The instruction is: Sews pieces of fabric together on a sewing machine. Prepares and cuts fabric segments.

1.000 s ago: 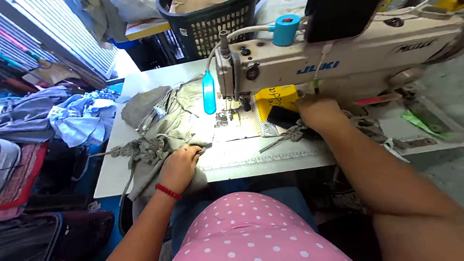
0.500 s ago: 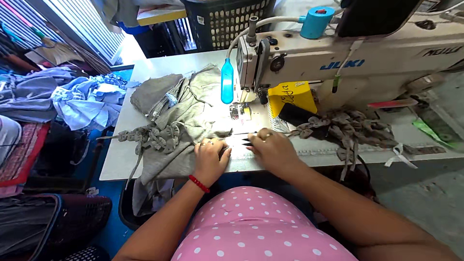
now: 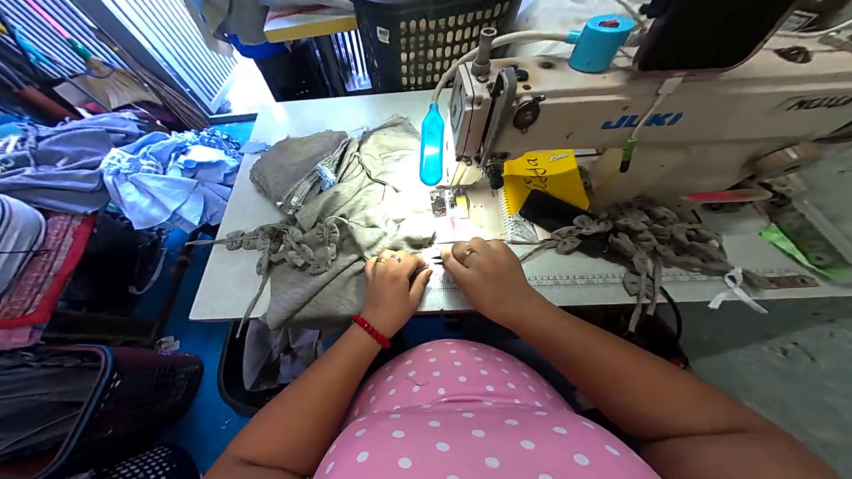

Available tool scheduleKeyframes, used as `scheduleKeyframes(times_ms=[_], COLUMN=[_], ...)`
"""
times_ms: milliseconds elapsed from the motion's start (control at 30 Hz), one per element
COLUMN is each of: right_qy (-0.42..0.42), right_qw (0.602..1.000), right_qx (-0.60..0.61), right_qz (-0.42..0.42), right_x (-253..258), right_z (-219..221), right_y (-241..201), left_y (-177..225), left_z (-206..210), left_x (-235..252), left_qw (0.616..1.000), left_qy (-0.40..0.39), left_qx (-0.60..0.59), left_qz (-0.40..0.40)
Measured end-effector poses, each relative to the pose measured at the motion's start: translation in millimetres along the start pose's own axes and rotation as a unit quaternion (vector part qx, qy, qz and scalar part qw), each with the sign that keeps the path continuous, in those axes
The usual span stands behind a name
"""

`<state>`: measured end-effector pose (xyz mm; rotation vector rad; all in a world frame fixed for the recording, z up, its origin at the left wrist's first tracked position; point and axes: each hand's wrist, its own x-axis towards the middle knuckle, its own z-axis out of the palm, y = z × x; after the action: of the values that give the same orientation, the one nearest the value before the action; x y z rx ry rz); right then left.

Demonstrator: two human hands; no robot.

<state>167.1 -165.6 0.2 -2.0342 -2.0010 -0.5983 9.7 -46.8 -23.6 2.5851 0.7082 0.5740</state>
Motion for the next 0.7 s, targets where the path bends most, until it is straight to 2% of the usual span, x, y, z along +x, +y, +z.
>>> scheduleKeyframes(times_ms=[167, 300, 400, 467, 533, 600, 700], right_qy=[-0.005, -0.048, -0.106, -0.078, -0.031, -0.039, -0.081], right_qw=[1.000, 0.994, 0.985, 0.990, 0.992, 0.978, 0.940], right_qx=[0.019, 0.054, 0.018, 0.035, 0.107, 0.203, 0.330], right_qz=[-0.018, 0.077, 0.137, 0.116, 0.052, -0.003, -0.038], right_x=[4.2, -9.7, -18.1, -18.5, -10.9, 2.7, 19.8], right_z=[12.5, 1.0, -0.9, -2.4, -5.6, -7.2, -2.7], right_y=[-1.2, 16.6, 38.7, 39.7, 28.6, 9.8, -18.6], left_y=[1.2, -0.2, -19.5, -30.9, -27.0, -14.9, 8.4], left_z=[-3.1, -11.2, -6.4, -12.7, -34.5, -65.2, -116.3], left_x=[-0.1, -22.7, -51.0, -64.8, -73.4, -80.0, -85.6], left_qw=[1.000, 0.997, 0.990, 0.983, 0.983, 0.982, 0.969], left_qy=[-0.028, -0.068, -0.004, 0.022, -0.014, -0.063, -0.058], left_qx=[0.005, 0.029, 0.040, -0.002, -0.035, -0.062, -0.145], left_qz=[0.001, 0.039, 0.137, 0.183, 0.181, 0.168, 0.194])
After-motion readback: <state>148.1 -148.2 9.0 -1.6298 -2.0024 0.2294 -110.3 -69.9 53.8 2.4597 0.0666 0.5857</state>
